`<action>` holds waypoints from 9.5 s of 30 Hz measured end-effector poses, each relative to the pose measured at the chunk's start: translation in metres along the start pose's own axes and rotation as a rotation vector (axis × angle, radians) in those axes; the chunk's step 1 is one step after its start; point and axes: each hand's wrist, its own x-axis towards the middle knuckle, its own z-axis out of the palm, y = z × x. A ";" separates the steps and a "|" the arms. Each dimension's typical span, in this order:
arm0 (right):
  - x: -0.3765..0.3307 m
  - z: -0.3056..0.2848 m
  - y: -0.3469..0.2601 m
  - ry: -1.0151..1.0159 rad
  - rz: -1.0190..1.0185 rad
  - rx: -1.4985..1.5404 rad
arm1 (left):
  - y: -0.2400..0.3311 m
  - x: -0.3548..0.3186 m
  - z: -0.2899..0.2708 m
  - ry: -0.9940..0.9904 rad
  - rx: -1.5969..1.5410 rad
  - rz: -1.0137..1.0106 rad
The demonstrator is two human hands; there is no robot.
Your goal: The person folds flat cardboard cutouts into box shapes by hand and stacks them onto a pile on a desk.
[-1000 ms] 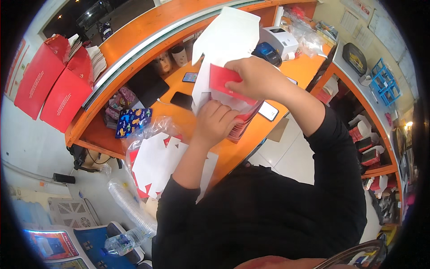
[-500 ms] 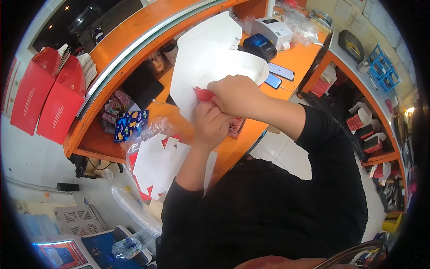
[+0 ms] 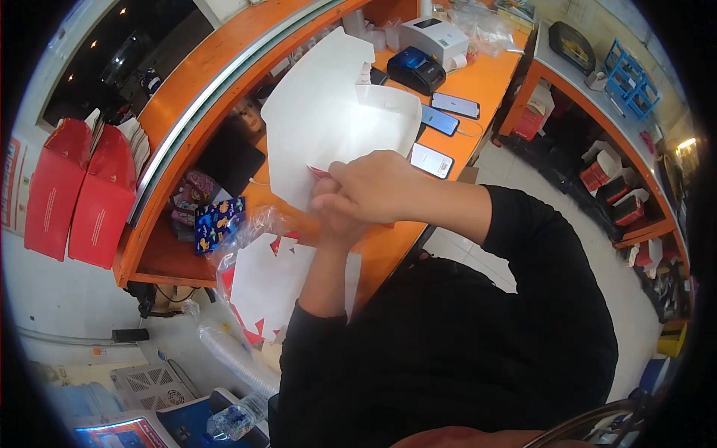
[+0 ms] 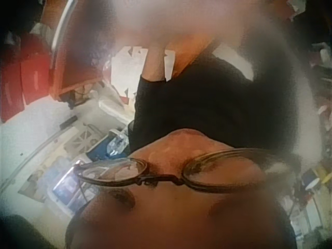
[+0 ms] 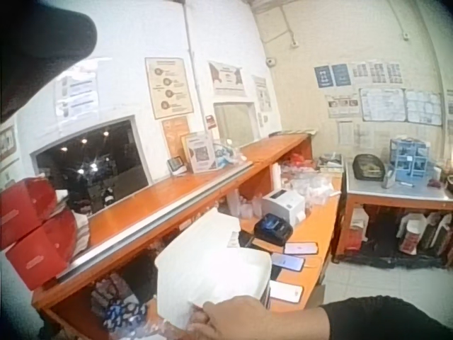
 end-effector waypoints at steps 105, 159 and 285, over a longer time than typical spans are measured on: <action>0.016 0.218 -0.082 -0.073 -0.737 0.383 | 0.106 -0.260 -0.149 -0.166 0.406 -1.187; -0.033 0.165 -0.133 0.445 -0.698 0.620 | 0.106 -0.222 -0.141 0.345 0.494 -0.785; -0.002 0.011 0.007 0.589 -0.277 -0.074 | 0.000 -0.012 -0.009 0.024 0.246 0.094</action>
